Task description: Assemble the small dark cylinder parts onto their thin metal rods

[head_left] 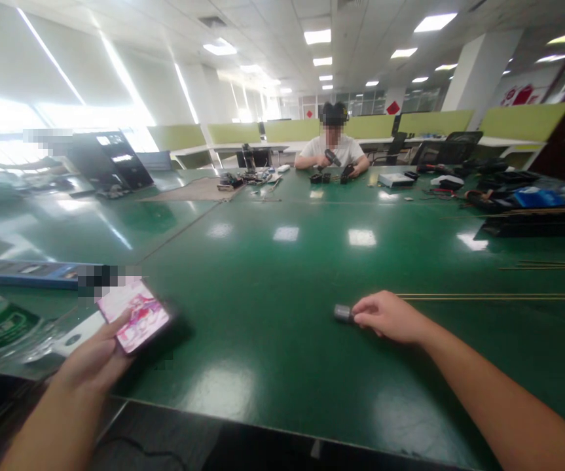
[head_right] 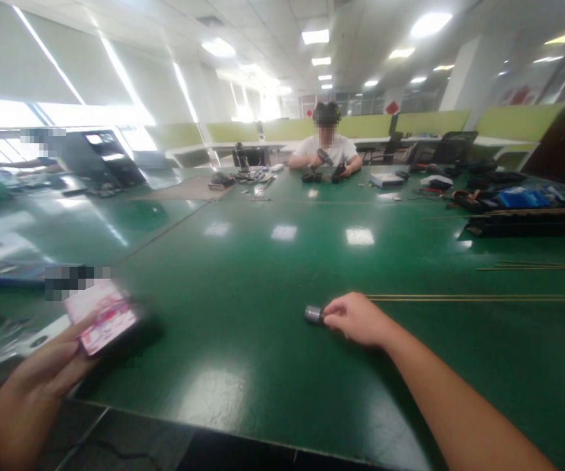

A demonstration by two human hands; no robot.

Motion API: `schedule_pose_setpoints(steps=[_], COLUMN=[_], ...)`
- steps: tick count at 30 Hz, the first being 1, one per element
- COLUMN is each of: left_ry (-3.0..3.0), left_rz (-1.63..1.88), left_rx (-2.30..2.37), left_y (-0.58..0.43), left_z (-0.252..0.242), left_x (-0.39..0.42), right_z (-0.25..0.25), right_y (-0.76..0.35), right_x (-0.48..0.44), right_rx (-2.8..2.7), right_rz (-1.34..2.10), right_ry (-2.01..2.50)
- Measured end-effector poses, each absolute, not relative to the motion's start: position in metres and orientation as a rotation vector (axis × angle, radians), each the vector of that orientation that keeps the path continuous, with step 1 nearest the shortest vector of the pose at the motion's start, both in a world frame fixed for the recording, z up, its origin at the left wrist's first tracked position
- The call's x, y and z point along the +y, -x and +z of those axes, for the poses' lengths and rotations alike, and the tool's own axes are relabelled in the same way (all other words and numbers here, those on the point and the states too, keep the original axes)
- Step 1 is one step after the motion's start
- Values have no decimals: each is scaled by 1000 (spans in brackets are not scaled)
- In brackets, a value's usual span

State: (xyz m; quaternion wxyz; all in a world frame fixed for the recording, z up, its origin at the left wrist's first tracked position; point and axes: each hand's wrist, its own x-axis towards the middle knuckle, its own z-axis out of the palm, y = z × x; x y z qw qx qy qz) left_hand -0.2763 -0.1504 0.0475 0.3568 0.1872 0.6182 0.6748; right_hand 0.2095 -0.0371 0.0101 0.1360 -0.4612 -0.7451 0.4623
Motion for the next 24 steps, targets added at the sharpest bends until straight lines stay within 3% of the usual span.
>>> schedule_pose_setpoints(steps=[7, 24], left_ry=[-753, -791], left_rz=[1840, 1721], left_rx=[1522, 1673], left_y=[272, 269], left_z=[35, 33], left_x=[-142, -144], right_z=[10, 12], right_y=[-210, -210], right_x=[-37, -39], right_rx=[-2182, -2199], right_rz=[1343, 1357], right_ry=[1318, 1312])
